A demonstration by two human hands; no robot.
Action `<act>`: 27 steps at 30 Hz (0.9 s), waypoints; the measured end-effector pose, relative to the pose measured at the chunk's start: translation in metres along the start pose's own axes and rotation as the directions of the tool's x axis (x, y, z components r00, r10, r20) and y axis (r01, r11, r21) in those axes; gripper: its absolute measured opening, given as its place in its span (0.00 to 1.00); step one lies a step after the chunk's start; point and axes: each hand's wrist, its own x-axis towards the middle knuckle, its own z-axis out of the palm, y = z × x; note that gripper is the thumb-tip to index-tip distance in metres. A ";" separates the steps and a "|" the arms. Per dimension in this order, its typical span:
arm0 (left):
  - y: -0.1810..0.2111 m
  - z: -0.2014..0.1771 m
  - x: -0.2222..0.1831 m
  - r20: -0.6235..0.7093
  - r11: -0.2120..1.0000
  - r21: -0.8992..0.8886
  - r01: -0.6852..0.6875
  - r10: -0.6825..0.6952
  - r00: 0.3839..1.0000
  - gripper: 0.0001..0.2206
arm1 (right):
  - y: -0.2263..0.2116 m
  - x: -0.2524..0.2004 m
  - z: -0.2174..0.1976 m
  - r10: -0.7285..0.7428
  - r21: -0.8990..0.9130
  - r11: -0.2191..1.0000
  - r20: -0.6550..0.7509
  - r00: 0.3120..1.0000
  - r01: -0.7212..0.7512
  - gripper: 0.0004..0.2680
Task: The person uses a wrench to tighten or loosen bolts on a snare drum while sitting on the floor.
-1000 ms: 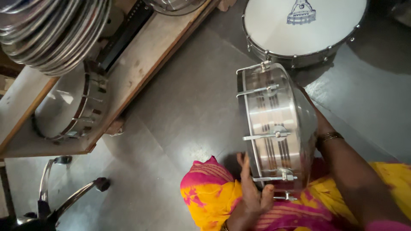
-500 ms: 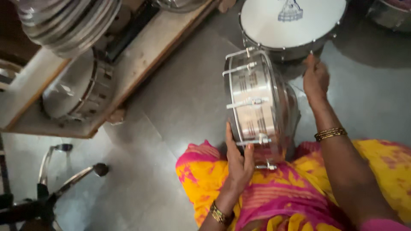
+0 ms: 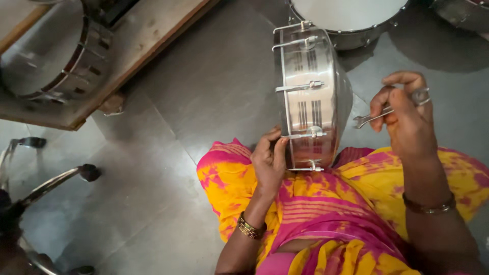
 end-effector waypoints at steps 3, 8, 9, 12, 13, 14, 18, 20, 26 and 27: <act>-0.002 -0.001 0.002 0.007 1.000 -0.011 -0.008 0.008 1.000 0.07 | -0.005 -0.009 0.014 -0.078 0.015 0.997 0.069 0.995 0.078 0.09; 0.015 -0.009 0.012 0.080 0.996 -0.088 -0.006 0.013 0.997 0.11 | -0.026 -0.009 0.029 -0.252 -0.318 0.909 0.092 0.963 0.268 0.11; 0.021 -0.011 0.017 0.086 0.997 -0.069 -0.017 0.023 0.996 0.15 | -0.032 -0.008 0.031 -0.272 -0.367 0.888 0.070 0.960 0.278 0.12; 0.041 -0.014 0.038 0.096 0.987 0.024 -0.162 0.159 0.983 0.20 | -0.044 -0.004 0.037 -0.355 -0.424 0.830 0.100 0.929 0.363 0.11; 0.047 -0.013 0.046 0.103 0.972 0.061 -0.225 0.218 0.970 0.21 | -0.044 0.001 0.038 -0.385 -0.425 0.814 0.114 0.916 0.395 0.11; 0.052 -0.009 0.054 0.118 0.957 0.131 -0.261 0.246 0.962 0.22 | -0.044 0.003 0.039 -0.414 -0.427 0.798 0.127 0.901 0.426 0.10; 0.064 0.014 0.085 0.203 0.871 0.322 -0.372 0.321 0.925 0.27 | -0.024 0.028 0.051 -0.485 -0.456 0.731 0.177 0.857 0.508 0.10; 0.064 0.022 0.090 0.235 0.860 0.353 -0.369 0.300 0.924 0.28 | -0.014 0.033 0.057 -0.491 -0.488 0.692 0.223 0.842 0.533 0.09; 0.057 0.025 0.086 0.247 0.916 0.297 -0.268 0.197 0.949 0.22 | -0.001 0.043 0.071 -0.482 -0.603 0.485 0.419 0.769 0.633 0.09; 0.058 0.024 0.086 0.243 0.916 0.295 -0.271 0.202 0.949 0.20 | -0.002 0.046 0.074 -0.494 -0.578 0.489 0.433 0.754 0.653 0.09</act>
